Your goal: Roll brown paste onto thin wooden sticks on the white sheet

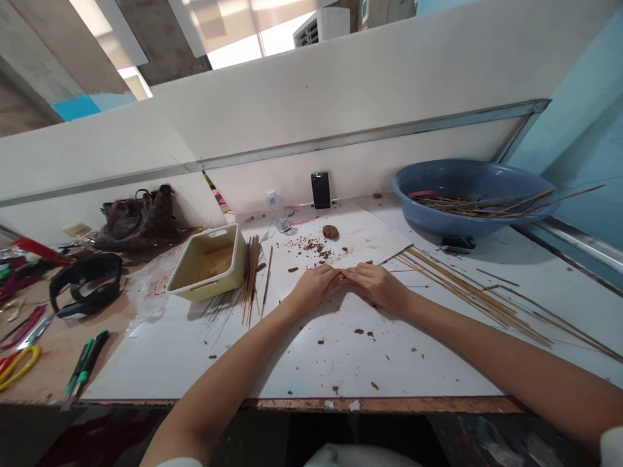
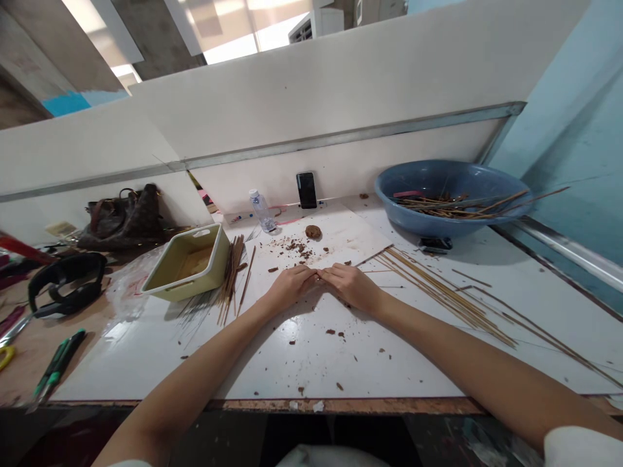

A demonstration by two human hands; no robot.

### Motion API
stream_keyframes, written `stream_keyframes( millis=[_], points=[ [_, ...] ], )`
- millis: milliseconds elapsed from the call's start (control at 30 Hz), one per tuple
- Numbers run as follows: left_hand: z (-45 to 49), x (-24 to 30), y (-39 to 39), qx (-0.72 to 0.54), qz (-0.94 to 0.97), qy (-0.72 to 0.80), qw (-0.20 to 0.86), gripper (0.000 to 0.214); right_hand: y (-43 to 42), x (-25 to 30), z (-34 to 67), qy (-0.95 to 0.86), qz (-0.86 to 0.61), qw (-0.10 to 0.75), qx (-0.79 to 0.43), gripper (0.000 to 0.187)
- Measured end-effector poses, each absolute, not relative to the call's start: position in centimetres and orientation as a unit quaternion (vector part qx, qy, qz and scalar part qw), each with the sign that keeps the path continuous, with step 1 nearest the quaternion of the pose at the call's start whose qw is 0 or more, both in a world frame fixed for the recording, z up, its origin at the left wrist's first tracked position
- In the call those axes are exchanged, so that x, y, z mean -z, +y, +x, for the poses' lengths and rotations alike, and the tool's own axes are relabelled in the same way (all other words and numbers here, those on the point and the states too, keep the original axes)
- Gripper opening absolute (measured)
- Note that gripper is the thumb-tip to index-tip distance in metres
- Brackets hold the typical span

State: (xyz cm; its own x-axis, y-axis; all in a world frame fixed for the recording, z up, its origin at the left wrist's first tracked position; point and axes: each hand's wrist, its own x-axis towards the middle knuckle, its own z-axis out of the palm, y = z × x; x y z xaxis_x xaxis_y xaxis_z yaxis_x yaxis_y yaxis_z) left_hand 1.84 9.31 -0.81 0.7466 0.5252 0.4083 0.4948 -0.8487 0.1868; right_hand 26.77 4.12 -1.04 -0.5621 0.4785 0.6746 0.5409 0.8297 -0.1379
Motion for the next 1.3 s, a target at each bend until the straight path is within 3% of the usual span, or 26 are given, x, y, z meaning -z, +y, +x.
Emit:
stream_keyframes(
  millis=[433,667,1300],
  points=[
    [2.1,-0.1,8.2,-0.255,0.913,0.309,0.081,0.031,4.1,0.7,26.8,-0.868,-0.327,0.370,0.041,0.033],
    [1.9,-0.1,8.4,-0.230,0.922,0.302,0.071,0.031,4.0,0.1,26.7,-0.873,-0.320,0.365,0.041,0.020],
    [1.9,0.5,8.9,-0.276,0.914,0.296,0.030,0.033,4.4,1.2,27.1,-0.875,-0.321,0.360,0.034,0.030]
  ],
)
